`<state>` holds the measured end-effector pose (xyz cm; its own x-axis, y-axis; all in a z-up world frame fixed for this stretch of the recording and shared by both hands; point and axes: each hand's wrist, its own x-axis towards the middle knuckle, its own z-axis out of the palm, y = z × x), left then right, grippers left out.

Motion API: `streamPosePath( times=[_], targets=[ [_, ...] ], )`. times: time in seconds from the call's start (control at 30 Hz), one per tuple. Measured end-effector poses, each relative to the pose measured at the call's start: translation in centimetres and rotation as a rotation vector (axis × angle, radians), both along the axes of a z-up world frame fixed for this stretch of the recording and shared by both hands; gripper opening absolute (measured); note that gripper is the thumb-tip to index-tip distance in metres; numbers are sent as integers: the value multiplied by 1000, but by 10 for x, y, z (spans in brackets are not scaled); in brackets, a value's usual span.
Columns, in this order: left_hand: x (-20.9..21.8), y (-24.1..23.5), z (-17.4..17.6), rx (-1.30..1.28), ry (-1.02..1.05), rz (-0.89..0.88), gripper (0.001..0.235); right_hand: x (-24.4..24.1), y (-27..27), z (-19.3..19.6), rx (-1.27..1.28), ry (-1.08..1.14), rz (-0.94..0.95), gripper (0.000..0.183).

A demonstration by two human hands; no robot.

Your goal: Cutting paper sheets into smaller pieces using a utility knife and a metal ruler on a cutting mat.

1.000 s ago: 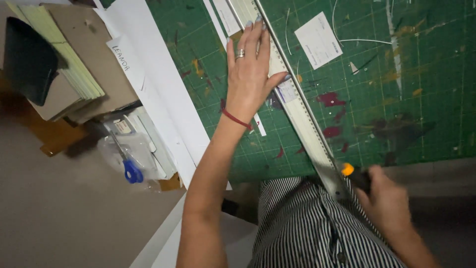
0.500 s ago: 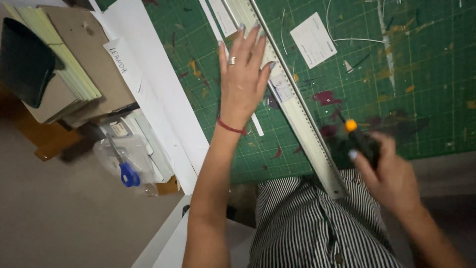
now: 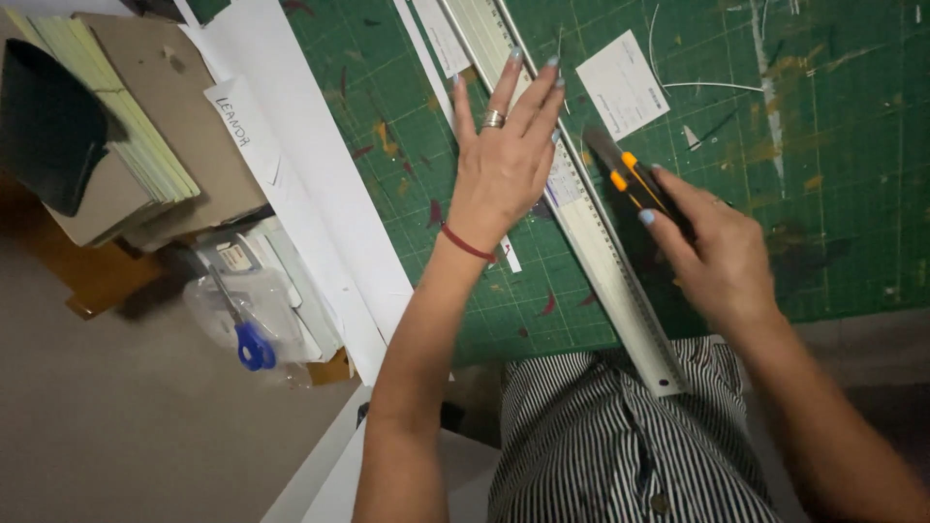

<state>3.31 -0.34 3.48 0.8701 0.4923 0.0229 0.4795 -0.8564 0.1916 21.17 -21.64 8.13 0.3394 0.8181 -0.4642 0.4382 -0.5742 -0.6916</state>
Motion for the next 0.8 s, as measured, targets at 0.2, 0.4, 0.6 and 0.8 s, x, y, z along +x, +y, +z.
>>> streamPosePath(
  times=[0.2, 0.4, 0.6, 0.8],
  targets=[
    [1, -2, 6, -49, -26, 18, 41, -4, 31, -1, 56, 105, -56, 56],
    [3, -1, 7, -80, -75, 30, 39, 1, 33, -2, 85, 161, -30, 54],
    [3, -2, 6, -137, -21, 40, 45, 5, 20, -17, 180, 28, 34, 54],
    [4, 2, 0, -83, -58, 51, 44, 12, 23, -16, 179, 137, -23, 54]
  ],
)
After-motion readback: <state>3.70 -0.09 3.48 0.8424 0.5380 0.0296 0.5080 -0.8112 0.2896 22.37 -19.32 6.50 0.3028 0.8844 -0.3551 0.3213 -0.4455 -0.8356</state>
